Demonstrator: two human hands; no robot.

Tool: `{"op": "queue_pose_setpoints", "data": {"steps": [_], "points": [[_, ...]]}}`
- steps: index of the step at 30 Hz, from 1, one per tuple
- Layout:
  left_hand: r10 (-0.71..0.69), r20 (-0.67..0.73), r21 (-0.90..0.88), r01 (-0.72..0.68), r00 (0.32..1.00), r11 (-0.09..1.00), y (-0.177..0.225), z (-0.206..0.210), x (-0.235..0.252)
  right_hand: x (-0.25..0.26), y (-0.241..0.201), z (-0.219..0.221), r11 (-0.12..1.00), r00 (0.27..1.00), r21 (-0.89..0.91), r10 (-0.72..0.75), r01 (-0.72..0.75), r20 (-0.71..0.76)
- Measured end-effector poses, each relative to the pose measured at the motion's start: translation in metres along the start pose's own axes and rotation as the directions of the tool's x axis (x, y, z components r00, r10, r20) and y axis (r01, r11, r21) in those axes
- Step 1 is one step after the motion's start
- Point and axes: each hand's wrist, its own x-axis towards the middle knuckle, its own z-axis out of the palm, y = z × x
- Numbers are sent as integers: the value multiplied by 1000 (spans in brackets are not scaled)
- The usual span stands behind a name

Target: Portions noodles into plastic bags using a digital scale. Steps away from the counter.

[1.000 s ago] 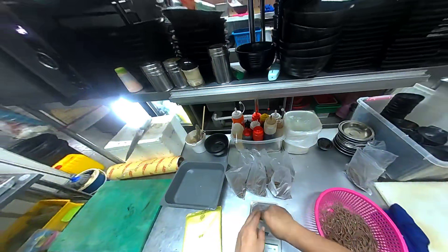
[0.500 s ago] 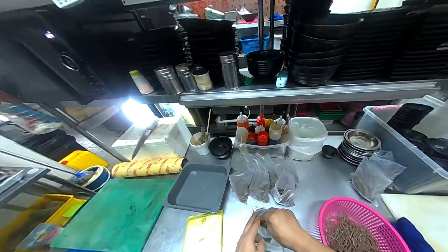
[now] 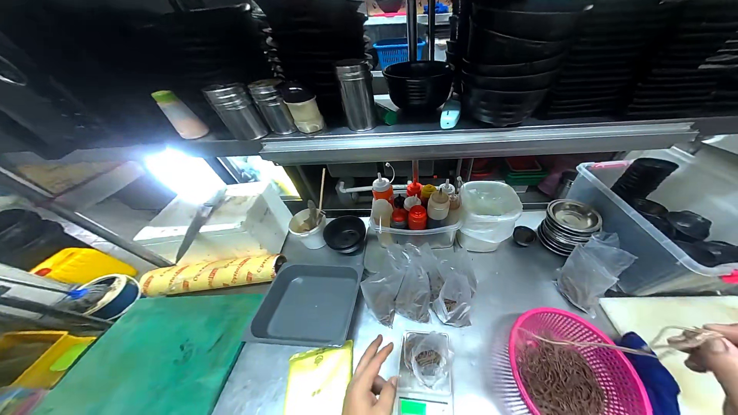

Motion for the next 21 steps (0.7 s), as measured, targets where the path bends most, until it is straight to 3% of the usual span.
{"op": "queue_pose_setpoints", "data": {"steps": [1, 3, 5, 6, 7, 11, 21], "points": [[-12, -9, 1, 12, 1000, 1000, -2, -3, 0, -13, 13, -4, 994, 999, -96, 50, -50, -5], [-36, -16, 12, 36, 999, 999, -6, -7, 1, -52, 50, -8, 899, 951, -397, 265, -185, 158], [-41, -8, 29, 41, 999, 999, -5, -11, 4, -93, 77, -8, 684, 722, -696, 594, -220, 355], [-33, 4, 47, 33, 999, 998, -2, -14, 7, -111, 85, -7, 624, 611, -748, 690, -228, 389], [-23, 22, 71, 21, 1000, 997, 2, -16, 10, -124, 88, -5, 598, 557, -764, 731, -242, 396], [-34, 125, 216, 6, 992, 976, 17, -19, 22, -151, 80, 3, 588, 540, -736, 760, -334, 362], [-70, 408, 583, -201, 910, 787, 34, 13, 41, -148, 58, 59, 770, 610, -603, 583, -207, 536]]}}
